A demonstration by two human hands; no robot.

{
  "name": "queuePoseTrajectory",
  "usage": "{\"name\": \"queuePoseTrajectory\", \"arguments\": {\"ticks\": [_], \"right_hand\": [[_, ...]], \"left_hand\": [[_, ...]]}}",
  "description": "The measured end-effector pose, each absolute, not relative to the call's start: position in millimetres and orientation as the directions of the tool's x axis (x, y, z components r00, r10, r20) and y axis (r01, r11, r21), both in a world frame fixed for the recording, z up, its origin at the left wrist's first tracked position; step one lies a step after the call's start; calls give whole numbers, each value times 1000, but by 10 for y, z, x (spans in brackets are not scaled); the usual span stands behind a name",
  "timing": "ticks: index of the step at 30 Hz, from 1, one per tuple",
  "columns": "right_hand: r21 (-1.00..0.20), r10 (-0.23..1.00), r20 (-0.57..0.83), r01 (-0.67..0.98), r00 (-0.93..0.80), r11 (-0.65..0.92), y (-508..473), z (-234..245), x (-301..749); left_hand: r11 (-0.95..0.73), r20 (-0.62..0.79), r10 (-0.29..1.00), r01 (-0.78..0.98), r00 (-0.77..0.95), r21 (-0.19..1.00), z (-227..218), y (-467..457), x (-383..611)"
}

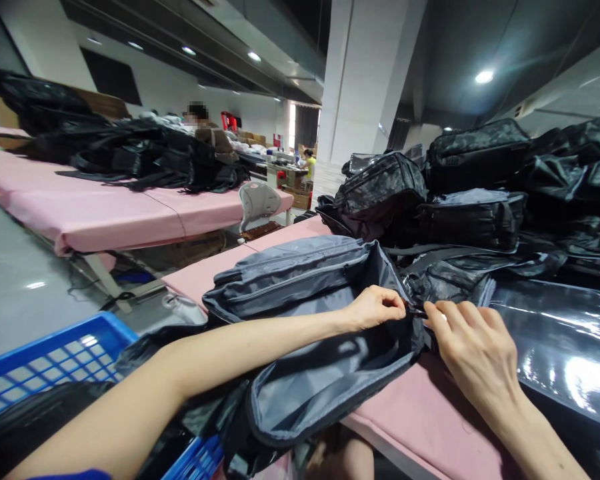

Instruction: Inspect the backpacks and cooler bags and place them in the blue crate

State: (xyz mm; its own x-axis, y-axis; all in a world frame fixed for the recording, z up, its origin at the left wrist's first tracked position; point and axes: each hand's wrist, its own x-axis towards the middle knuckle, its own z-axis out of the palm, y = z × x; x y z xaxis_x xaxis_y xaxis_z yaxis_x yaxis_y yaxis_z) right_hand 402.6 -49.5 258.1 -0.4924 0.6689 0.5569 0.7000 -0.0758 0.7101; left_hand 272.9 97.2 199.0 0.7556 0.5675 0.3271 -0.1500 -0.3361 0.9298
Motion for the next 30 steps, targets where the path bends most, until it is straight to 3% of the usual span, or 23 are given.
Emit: {"name": "queuePoseTrajectory", "arguments": {"ticks": [4,8,11,13,16,18,20,22,25,27,30], "right_hand": [[838,638,425,545,-642,-10,-421,2650,3933],[871,617,359,489,-700,48,-405,2631,3921],[852,607,386,521,-694,53,-440,2615,3988],[753,628,503,657,-594,19,-427,2637,4082],[396,675,703,912,-223,-111,-251,2724,4238],[120,724,688,975,55,-188,-24,2785,4272],[-49,825,531,978,197,-202,242,2814,4211],[-62,913,357,980,196,-187,483,2806,4088],[54,938,262,967,226,-248,698,2769,3966],[64,930,260,956,261,-287,714,2762,4005],[-15,958,216,982,190,-191,513,2770,4171]], "left_hand": [[-348,327,567,-139,757,927,1994,968,2723],[-361,299,568,-94,766,928,1978,974,2725],[-433,278,512,-35,813,901,2039,972,2675],[-532,201,445,77,873,843,2160,962,2580],[-739,101,422,277,901,614,2422,951,2328],[-860,205,457,371,866,349,2567,968,2109],[-864,373,486,498,791,69,2620,1026,1876],[-757,472,528,643,706,-116,2569,1129,1649],[-616,478,610,758,632,-217,2396,1348,1348],[-607,466,622,763,629,-220,2322,1516,1187],[-617,473,655,779,588,-114,2388,1784,1001]]}}
